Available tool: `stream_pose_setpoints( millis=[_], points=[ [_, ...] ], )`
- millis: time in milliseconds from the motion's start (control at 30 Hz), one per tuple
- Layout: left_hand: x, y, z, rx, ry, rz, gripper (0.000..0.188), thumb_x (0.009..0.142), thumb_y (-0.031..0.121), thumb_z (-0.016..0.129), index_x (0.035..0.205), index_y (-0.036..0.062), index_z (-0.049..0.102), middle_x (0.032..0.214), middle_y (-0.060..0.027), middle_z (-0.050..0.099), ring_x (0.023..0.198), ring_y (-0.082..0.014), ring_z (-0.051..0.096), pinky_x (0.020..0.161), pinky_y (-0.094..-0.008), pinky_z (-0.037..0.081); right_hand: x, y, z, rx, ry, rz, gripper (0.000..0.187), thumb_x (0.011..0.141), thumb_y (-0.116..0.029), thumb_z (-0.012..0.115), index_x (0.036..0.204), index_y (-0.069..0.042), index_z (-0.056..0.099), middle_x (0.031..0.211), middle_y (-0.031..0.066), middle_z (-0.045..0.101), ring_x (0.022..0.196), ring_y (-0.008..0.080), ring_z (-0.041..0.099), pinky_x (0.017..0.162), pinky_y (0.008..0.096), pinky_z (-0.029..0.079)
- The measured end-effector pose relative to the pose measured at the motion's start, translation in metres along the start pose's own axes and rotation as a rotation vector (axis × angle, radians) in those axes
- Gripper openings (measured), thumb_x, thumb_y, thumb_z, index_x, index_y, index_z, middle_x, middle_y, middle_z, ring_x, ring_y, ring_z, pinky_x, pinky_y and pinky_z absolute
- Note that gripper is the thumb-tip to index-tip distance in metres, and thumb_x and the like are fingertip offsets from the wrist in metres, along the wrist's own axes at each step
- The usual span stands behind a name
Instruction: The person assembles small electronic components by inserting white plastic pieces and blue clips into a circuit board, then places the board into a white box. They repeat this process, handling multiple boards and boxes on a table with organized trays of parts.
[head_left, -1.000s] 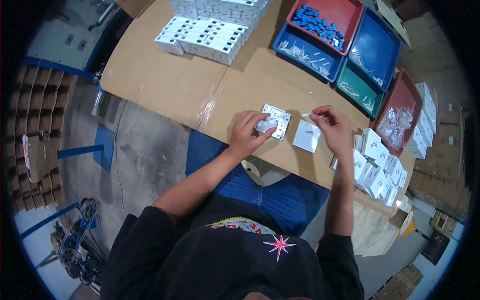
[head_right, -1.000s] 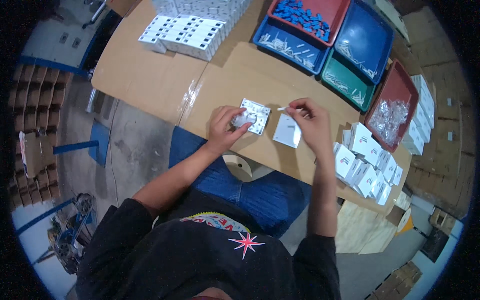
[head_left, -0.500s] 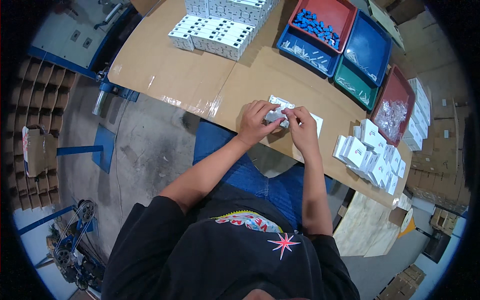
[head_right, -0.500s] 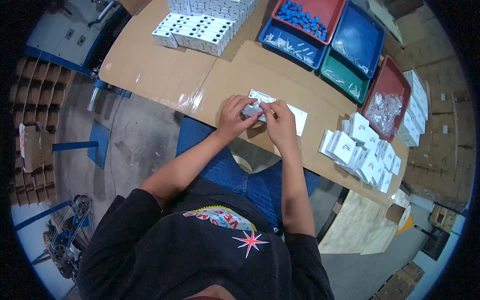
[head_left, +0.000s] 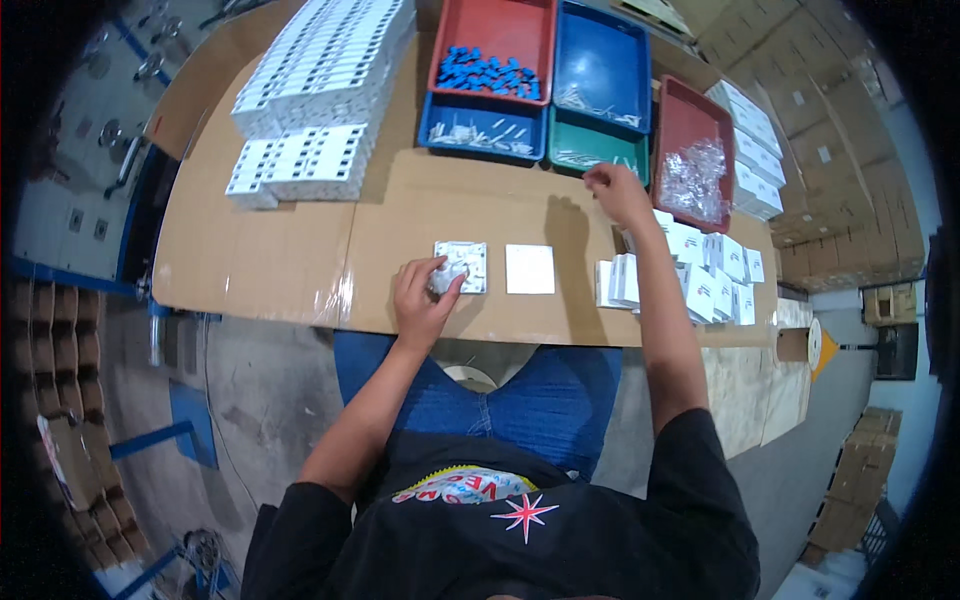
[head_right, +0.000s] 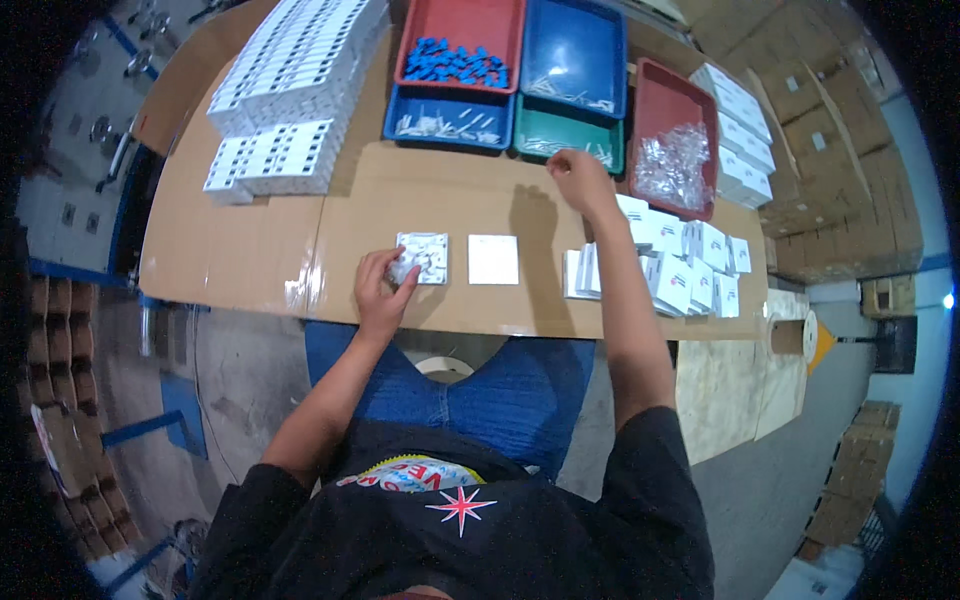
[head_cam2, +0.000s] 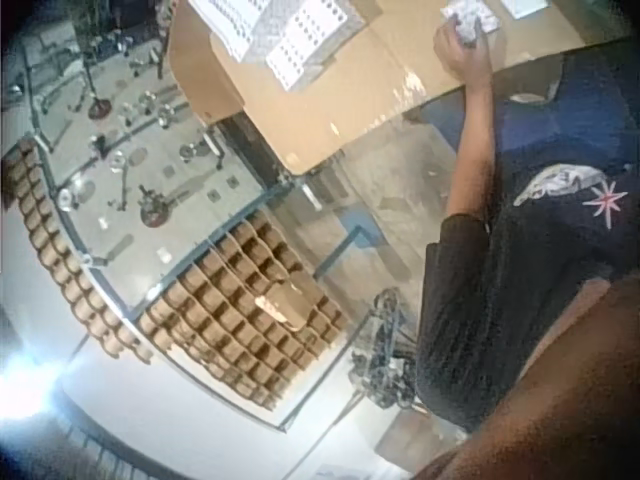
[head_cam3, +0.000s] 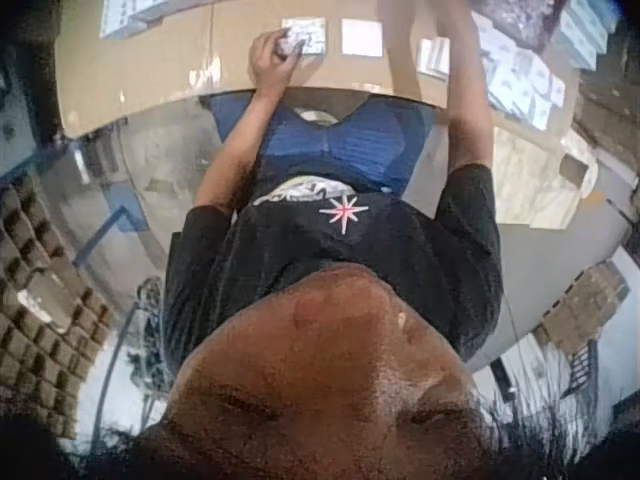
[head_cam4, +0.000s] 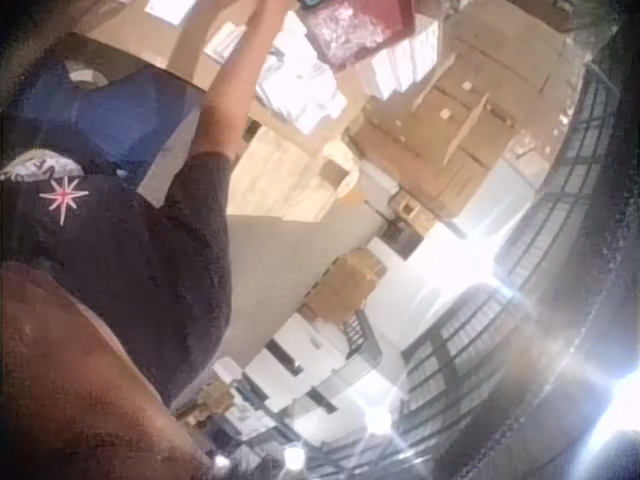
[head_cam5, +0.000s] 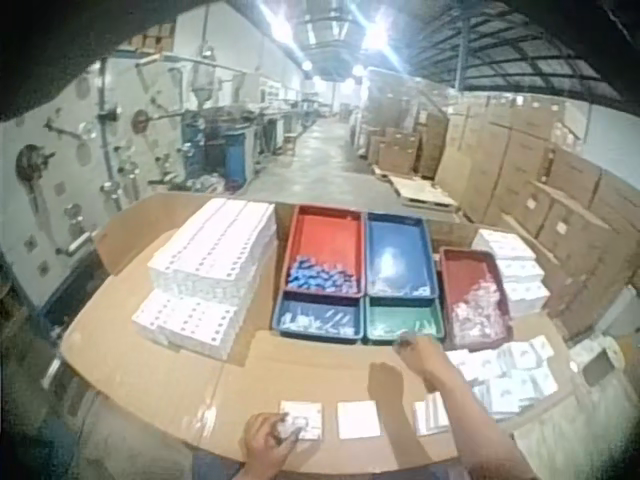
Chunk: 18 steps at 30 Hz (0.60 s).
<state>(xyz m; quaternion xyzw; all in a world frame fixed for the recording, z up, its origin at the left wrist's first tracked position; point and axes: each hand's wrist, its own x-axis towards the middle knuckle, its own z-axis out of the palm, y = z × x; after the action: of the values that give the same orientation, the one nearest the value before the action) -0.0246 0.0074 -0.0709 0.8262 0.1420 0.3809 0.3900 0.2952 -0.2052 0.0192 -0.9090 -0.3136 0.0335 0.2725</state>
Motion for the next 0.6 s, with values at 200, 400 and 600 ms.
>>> stream_pose_setpoints(
  millis=[200,400,600],
  points=[
    [-0.002,-0.001,0.002,0.028,-0.041,-0.008,0.035,0.082,0.009,0.085,0.113,0.0013,0.071,0.104,-0.0124,0.069,0.097,-0.0277,0.065,0.084,-0.0368,0.054,0.067,0.094,-0.010,-0.384,0.038,0.280,0.012,0.085,-0.020,0.073,0.094,-0.015,0.080,0.107,0.0179,0.077,0.103,0.0373,0.073,0.091,0.0486,0.057],
    [-0.002,-0.005,0.001,0.066,-0.051,-0.011,0.038,0.077,0.014,0.089,0.111,0.0048,0.072,0.104,-0.0108,0.070,0.095,-0.0301,0.065,0.085,-0.0402,0.050,0.093,0.107,0.008,-0.314,-0.107,0.244,0.013,0.081,-0.018,0.076,0.091,-0.013,0.082,0.097,0.0143,0.079,0.096,0.0344,0.075,0.084,0.0444,0.059],
    [-0.005,-0.007,0.002,0.067,-0.074,-0.013,0.039,0.077,0.012,0.088,0.112,0.0046,0.072,0.104,-0.0111,0.070,0.096,-0.0304,0.065,0.086,-0.0407,0.050,0.097,0.097,0.019,-0.313,-0.079,0.236,0.013,0.080,-0.019,0.076,0.089,-0.010,0.080,0.096,0.0142,0.078,0.095,0.0340,0.075,0.084,0.0442,0.059]
  ],
)
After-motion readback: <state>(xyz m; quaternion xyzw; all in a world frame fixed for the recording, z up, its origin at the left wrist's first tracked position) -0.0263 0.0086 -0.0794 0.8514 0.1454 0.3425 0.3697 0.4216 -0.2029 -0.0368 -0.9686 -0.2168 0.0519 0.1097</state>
